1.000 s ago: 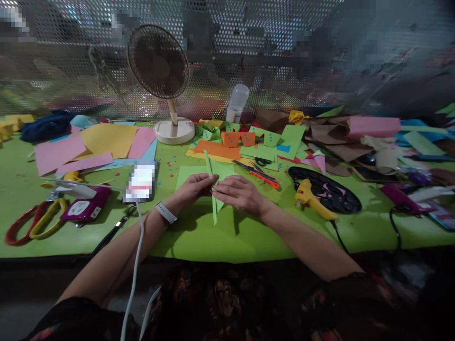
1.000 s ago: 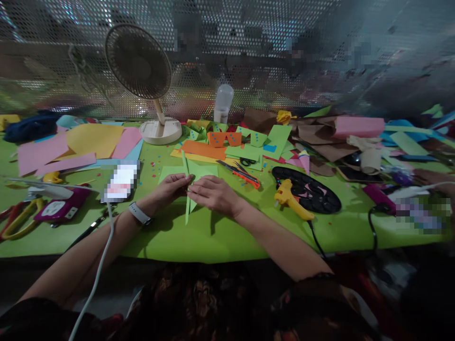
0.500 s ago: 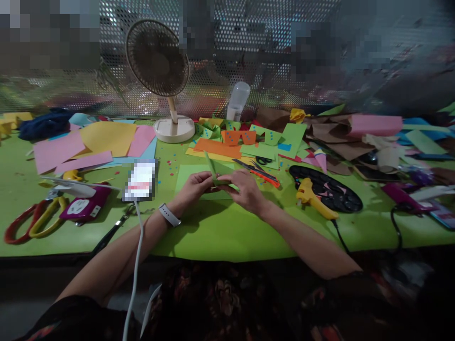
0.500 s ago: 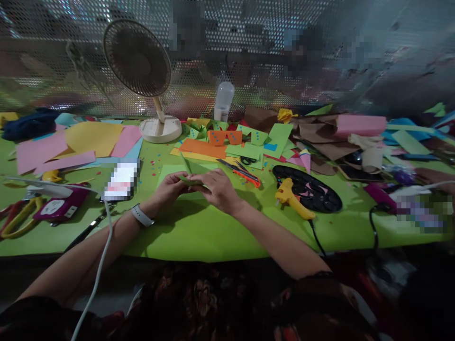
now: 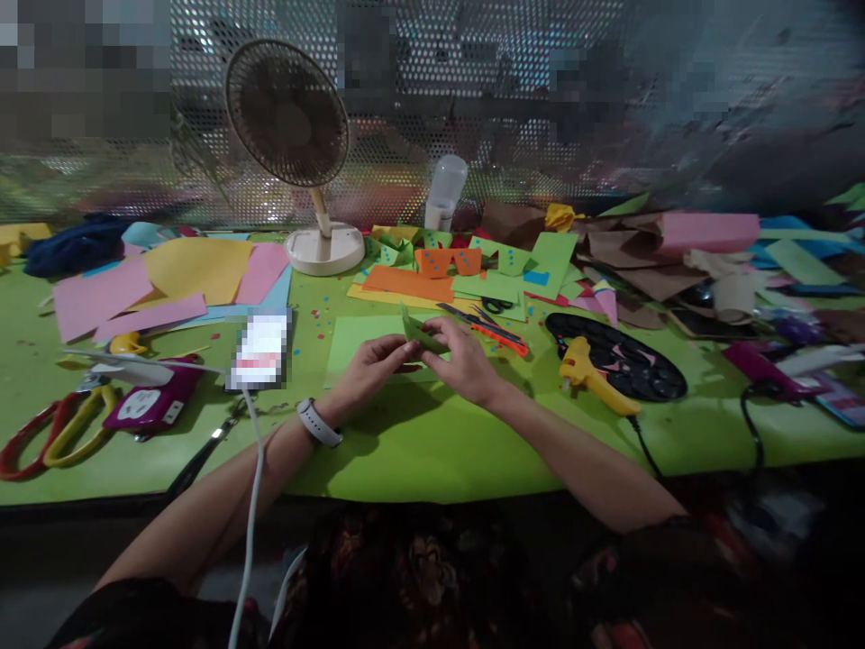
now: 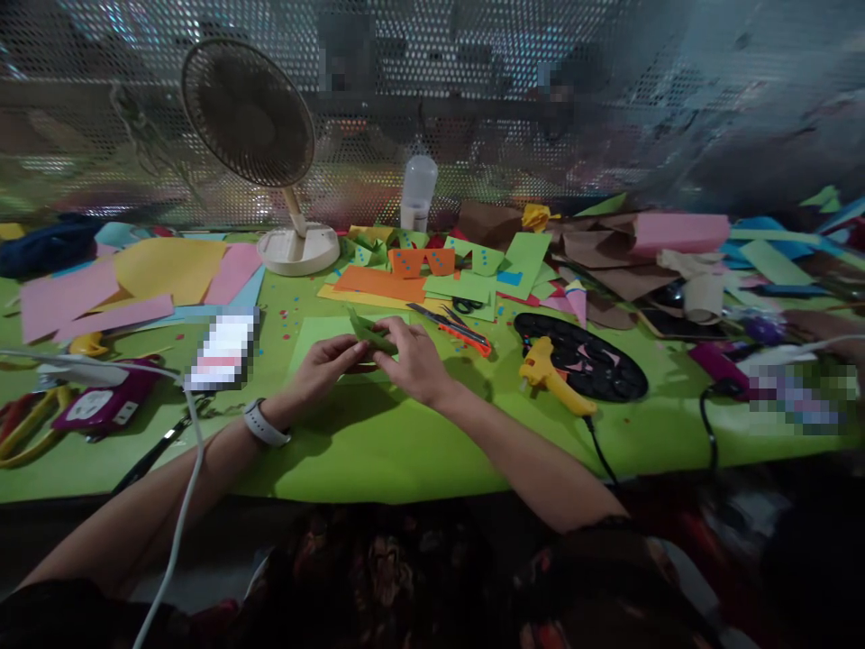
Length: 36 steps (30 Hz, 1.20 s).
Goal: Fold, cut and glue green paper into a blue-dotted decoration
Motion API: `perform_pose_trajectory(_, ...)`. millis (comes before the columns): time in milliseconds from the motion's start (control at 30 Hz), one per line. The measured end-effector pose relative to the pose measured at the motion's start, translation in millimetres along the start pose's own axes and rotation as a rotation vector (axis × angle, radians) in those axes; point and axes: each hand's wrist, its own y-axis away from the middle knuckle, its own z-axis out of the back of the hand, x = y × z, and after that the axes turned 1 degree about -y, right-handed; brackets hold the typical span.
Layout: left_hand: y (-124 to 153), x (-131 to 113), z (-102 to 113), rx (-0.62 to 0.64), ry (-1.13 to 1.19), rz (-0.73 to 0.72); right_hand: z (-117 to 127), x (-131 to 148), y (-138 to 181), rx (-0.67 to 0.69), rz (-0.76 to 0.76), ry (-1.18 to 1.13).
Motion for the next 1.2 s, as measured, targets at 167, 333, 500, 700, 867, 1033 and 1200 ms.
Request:
perform_pose_trajectory(167,-1,-3,-2,-0.027,-0.083,-0.002,-2,2,0,0.004,-0.018,-0.006)
perform_pose_trajectory(333,-1,-3,-2,-0.058,-0.032,-0.025,-3,2,0,-0.010,0.066,0.066)
perform_pose_trajectory(500,-2,-2,-1,-0.061,-0.051,-0.004,-4,-2,-2,-0.031,0.134,0.119)
perform_pose_trajectory(700,-2,-5,-2,-0.052,-0.096,-0.011,-6,-1,-1,-0.026,0.124,0.137)
perform_pose_trajectory(867,-3,-4,-1,-0.048,-0.154,-0.054,2,7,-2,-0.157,0.155,0.194)
perform_pose_trajectory(1033,-4,-4,0,-0.032,-0.211,-0.078,11,7,-5,-0.168,0.113,0.119)
perform_pose_trajectory(1200,-7,-1,1,-0.120,-0.117,-0.102,10,4,-5,-0.090,-0.026,0.034)
